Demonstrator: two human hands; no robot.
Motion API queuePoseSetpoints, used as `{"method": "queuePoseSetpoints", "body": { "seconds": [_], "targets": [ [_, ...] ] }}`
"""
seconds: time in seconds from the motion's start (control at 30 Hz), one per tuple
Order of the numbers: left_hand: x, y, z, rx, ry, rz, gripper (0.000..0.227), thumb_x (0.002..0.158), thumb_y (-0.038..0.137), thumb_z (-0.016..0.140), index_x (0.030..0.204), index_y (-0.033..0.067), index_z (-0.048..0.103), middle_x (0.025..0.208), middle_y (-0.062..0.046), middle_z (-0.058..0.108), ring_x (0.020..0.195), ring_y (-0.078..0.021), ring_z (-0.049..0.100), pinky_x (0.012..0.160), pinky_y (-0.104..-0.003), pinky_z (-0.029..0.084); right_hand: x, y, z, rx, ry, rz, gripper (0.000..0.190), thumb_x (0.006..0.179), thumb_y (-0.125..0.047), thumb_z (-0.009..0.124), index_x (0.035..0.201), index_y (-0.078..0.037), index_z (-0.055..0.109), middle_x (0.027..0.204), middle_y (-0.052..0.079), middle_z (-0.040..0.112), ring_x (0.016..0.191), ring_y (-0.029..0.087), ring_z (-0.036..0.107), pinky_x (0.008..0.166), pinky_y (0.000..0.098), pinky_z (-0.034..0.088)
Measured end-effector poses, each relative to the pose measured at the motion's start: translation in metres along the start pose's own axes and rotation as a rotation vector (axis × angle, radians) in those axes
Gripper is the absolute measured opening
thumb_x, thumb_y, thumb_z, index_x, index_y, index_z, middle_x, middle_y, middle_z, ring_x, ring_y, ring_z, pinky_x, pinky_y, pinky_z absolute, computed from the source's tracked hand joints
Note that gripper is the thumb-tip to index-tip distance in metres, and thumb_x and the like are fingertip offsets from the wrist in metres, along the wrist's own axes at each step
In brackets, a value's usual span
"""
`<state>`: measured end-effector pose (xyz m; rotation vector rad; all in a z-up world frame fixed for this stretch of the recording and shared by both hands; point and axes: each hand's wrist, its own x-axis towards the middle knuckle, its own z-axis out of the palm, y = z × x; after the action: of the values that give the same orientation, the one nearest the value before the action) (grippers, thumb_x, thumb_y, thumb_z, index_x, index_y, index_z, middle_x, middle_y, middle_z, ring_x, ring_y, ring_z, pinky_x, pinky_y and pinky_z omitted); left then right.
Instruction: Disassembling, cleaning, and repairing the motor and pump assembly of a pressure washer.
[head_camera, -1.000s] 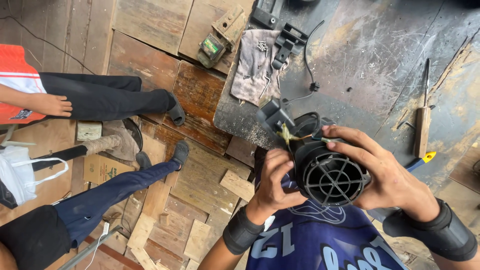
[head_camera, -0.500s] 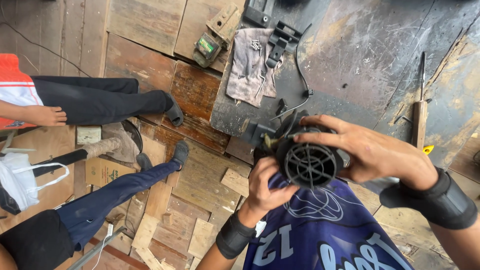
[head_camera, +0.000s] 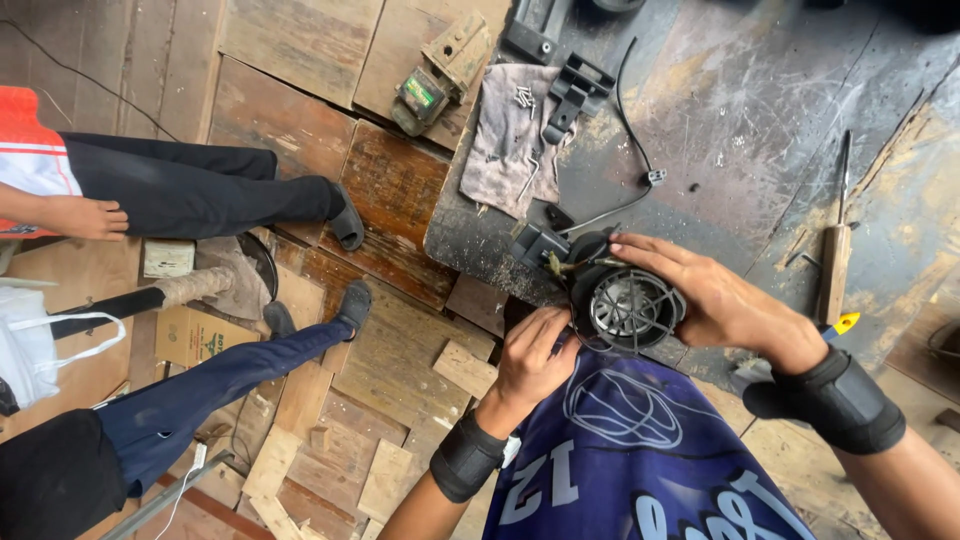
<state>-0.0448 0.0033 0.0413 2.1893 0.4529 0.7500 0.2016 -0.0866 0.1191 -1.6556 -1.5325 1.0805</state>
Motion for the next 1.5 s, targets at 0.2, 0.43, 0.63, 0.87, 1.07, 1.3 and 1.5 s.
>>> {"method": "queuePoseSetpoints", "body": {
  "seconds": [0.2,0.43,0.63,0.87,1.07,1.3,1.5],
  "targets": [
    [-0.037,-0.044,0.034,0.02,-0.019,-0.052,0.017,0.083,-0.008,0.069,0.1,-0.0065,0.066,0.096,-0.018,0.071,0.088,-0.0318,0.076,0.083,-0.036,0.065,0.004,0.024,0.003,0.03,0.025,-0.1,0.107,0.046,0.013,0.076,0.146,-0.008,0.043,0.152,0.016,0.05,0.144,0.035,0.046,0.116,0.0436,0.04],
    [-0.002,-0.016,0.012,0.02,0.018,-0.112,0.018,0.083,-0.001,0.075,0.099,-0.0066,0.069,0.092,-0.02,0.074,0.083,-0.0339,0.075,0.075,-0.037,0.062,-0.003,0.025,0.009,0.032,0.089,-0.099,0.107,0.047,0.008,0.083,0.146,-0.007,0.045,0.149,0.016,0.053,0.141,0.033,0.049,0.116,0.0435,0.04],
    [0.009,0.026,-0.011,-0.09,0.111,-0.1,0.05,0.078,0.021,0.079,0.111,-0.0106,0.06,0.113,-0.023,0.062,0.101,-0.0384,0.068,0.088,-0.043,0.059,-0.006,0.004,0.0,0.027,0.157,-0.097,0.103,0.047,0.008,0.083,0.144,-0.005,0.05,0.147,0.015,0.057,0.139,0.032,0.053,0.114,0.0411,0.043],
    [0.006,0.021,-0.01,0.174,0.149,0.186,0.028,0.09,0.02,0.083,0.108,0.0016,0.073,0.12,-0.017,0.066,0.116,-0.0337,0.067,0.101,-0.043,0.059,-0.008,-0.006,-0.005,0.051,0.182,-0.142,0.102,0.049,0.0,0.089,0.143,-0.005,0.051,0.143,0.015,0.06,0.134,0.031,0.058,0.112,0.0393,0.045],
    [0.008,0.035,-0.019,0.128,0.163,0.163,0.02,0.086,0.018,0.082,0.095,0.002,0.073,0.109,-0.012,0.068,0.112,-0.0306,0.068,0.098,-0.043,0.058,-0.013,-0.009,0.0,0.033,0.195,-0.141,0.102,0.047,0.004,0.086,0.143,-0.005,0.052,0.145,0.016,0.059,0.136,0.032,0.056,0.113,0.0409,0.044],
    [0.017,0.058,-0.028,0.187,0.124,0.202,0.021,0.081,0.019,0.084,0.076,0.0068,0.068,0.086,-0.005,0.064,0.093,-0.025,0.063,0.094,-0.044,0.047,-0.017,-0.007,0.007,0.002,0.226,-0.145,0.096,0.05,0.009,0.082,0.141,-0.006,0.054,0.146,0.016,0.058,0.14,0.034,0.053,0.115,0.042,0.044],
    [0.013,0.07,-0.017,0.145,0.147,0.09,0.024,0.086,0.018,0.082,0.07,0.0092,0.066,0.072,-0.001,0.064,0.082,-0.0195,0.06,0.094,-0.041,0.04,-0.017,-0.007,0.006,0.028,0.227,-0.115,0.098,0.046,0.013,0.074,0.14,-0.006,0.054,0.146,0.017,0.058,0.141,0.034,0.052,0.116,0.0418,0.042]
  ]
}}
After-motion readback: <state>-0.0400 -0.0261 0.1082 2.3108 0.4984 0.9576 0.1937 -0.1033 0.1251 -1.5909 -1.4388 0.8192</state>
